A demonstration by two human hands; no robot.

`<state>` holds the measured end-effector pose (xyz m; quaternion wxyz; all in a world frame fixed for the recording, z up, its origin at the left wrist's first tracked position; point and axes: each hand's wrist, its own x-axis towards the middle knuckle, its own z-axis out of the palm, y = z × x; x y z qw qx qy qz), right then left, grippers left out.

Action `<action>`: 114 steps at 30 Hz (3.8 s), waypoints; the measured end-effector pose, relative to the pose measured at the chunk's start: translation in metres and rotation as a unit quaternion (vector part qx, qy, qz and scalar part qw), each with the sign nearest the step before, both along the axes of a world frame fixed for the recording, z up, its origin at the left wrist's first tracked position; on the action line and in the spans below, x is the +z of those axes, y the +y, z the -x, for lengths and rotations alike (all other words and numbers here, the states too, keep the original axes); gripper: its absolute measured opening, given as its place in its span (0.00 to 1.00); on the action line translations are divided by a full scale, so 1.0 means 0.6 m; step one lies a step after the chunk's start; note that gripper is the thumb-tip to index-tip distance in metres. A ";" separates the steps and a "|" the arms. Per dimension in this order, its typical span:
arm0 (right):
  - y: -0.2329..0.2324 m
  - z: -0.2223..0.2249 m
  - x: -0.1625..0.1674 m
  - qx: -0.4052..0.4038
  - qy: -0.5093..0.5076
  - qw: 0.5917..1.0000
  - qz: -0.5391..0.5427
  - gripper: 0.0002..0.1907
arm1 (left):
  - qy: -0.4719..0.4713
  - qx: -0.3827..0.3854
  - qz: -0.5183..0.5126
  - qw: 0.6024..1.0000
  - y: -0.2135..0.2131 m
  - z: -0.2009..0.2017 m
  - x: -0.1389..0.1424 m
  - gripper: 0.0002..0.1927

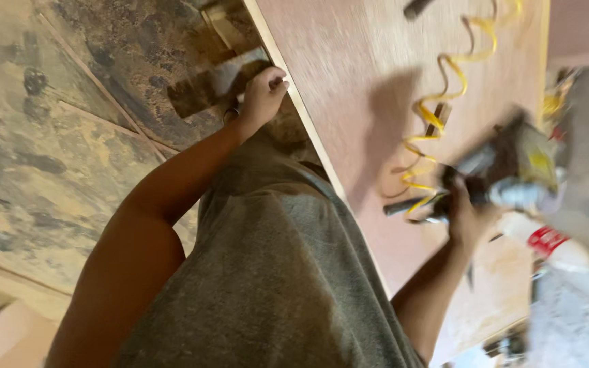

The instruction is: The person uses a pneumatic nail gun to fasten a plywood panel to a wooden frame, holding the panel steady with the other hand. They then hammer nails along the panel edge, use a chisel on the wood, and continue nailing the panel at different positions.

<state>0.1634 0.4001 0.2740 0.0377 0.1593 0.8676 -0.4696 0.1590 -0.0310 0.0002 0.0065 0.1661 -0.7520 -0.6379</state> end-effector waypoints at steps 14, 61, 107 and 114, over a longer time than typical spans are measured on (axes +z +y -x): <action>-0.618 0.409 -0.224 0.348 -0.342 0.810 0.324 0.06 | -0.017 0.222 -0.125 0.967 -0.029 0.133 0.031 0.23; -0.568 0.296 -0.259 0.226 -0.389 0.837 0.311 0.09 | -0.157 0.231 -0.088 0.956 0.093 0.017 -0.025 0.45; -0.280 -0.030 -0.456 0.207 -0.388 0.843 0.309 0.06 | -0.100 0.217 -0.144 0.960 0.338 -0.307 -0.177 0.34; -0.229 -0.075 -0.483 0.208 -0.386 0.845 0.306 0.08 | -0.072 0.234 -0.065 0.967 0.379 -0.347 -0.187 0.44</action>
